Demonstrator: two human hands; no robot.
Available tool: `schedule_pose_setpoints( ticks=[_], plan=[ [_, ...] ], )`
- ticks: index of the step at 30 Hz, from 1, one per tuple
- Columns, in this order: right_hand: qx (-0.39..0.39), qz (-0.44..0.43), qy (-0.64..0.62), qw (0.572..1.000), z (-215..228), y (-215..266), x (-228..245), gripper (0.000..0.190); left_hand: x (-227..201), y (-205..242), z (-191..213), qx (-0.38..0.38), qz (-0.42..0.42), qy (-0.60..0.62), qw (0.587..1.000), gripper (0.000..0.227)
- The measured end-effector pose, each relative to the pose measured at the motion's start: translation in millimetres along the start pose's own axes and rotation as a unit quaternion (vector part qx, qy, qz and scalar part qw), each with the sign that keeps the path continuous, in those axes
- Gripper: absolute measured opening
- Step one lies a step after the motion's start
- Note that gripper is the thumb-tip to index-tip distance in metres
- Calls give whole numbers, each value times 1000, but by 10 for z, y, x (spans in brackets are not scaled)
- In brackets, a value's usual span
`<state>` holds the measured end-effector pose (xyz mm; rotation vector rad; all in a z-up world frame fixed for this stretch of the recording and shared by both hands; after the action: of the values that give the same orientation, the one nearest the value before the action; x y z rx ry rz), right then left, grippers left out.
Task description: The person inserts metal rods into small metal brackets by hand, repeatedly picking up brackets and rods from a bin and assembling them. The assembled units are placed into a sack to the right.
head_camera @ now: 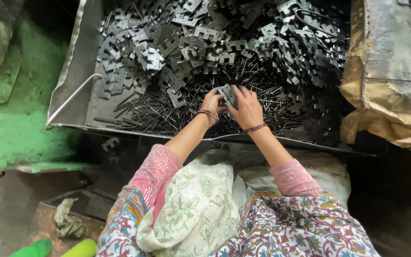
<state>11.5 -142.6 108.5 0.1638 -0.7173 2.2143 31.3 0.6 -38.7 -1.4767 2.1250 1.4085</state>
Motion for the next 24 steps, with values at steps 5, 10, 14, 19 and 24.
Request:
schedule_pose_setpoints(
  ticks=[5,10,14,19,24],
  plan=[
    [118,-114,-62,984,-284,110,-51,57,-54,95,9,2,-2,-22,1000,27],
    [56,-129,-151,979,-233,68,-214,48,-217,306,-126,14,-7,-88,996,30],
    [-6,-159,-221,962,214,-86,-513,44,-334,478,-233,23,7,-106,994,32],
    [-110,-186,-149,965,1381,-218,-1629,33,-351,491,-252,24,1,-153,988,35],
    [-98,-70,386,915,2321,-218,-3205,16,-179,310,-121,21,-12,-151,988,33]
  ],
)
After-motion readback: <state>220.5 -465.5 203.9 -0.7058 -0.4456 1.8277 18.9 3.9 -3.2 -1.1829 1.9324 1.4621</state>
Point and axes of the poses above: each hand's wrist, its own y-axis away from the middle knuckle, its own z-axis out of the back of the hand, x = y × z, the point moved 3 cm from there along -y, towards the middle knuckle, and after that the axes turned 6 degrees about z, right-handed, at the moved point
